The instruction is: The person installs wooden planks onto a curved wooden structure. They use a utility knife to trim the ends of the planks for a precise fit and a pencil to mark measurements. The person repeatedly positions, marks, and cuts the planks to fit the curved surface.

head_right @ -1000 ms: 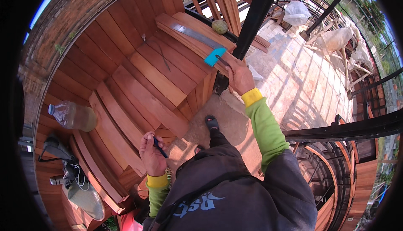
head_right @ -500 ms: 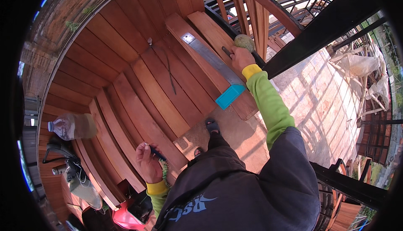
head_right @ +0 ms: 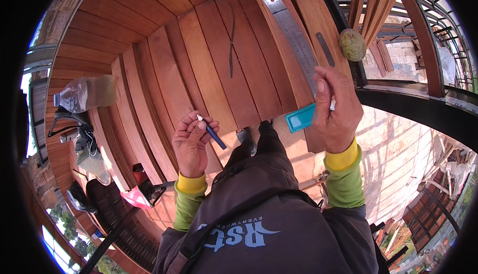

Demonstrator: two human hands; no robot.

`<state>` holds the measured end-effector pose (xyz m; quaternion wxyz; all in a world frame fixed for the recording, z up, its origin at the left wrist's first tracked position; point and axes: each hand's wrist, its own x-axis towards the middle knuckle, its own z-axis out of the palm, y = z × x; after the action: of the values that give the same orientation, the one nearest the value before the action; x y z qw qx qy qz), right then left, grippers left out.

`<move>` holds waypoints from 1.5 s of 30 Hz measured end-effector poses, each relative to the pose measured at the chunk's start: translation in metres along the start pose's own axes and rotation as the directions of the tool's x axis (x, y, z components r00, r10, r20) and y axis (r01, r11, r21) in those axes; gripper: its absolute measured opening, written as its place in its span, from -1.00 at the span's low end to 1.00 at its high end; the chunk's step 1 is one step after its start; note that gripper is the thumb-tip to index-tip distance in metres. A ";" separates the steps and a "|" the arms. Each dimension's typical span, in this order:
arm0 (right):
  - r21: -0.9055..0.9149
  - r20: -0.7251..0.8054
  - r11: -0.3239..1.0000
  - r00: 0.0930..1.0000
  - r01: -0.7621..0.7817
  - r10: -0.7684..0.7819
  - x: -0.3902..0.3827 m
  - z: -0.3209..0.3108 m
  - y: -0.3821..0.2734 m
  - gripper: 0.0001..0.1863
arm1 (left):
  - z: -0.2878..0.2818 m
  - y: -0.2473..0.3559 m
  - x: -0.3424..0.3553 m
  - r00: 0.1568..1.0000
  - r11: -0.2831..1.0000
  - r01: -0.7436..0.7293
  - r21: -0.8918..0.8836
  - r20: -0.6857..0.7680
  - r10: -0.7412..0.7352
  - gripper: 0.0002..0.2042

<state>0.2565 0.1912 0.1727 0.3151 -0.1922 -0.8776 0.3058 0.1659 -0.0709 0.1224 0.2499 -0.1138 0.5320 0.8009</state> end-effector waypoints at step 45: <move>-0.273 -0.150 0.935 0.970 -0.227 0.192 -0.103 -0.025 0.028 -0.83 | -0.093 -0.030 -0.032 0.943 0.950 -0.067 0.305 0.331 -0.040 -0.84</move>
<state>0.3525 0.1682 0.1248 0.3020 -0.3468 -0.8664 0.1946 0.2011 -0.1550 0.0751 0.3455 0.0677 0.6026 0.7162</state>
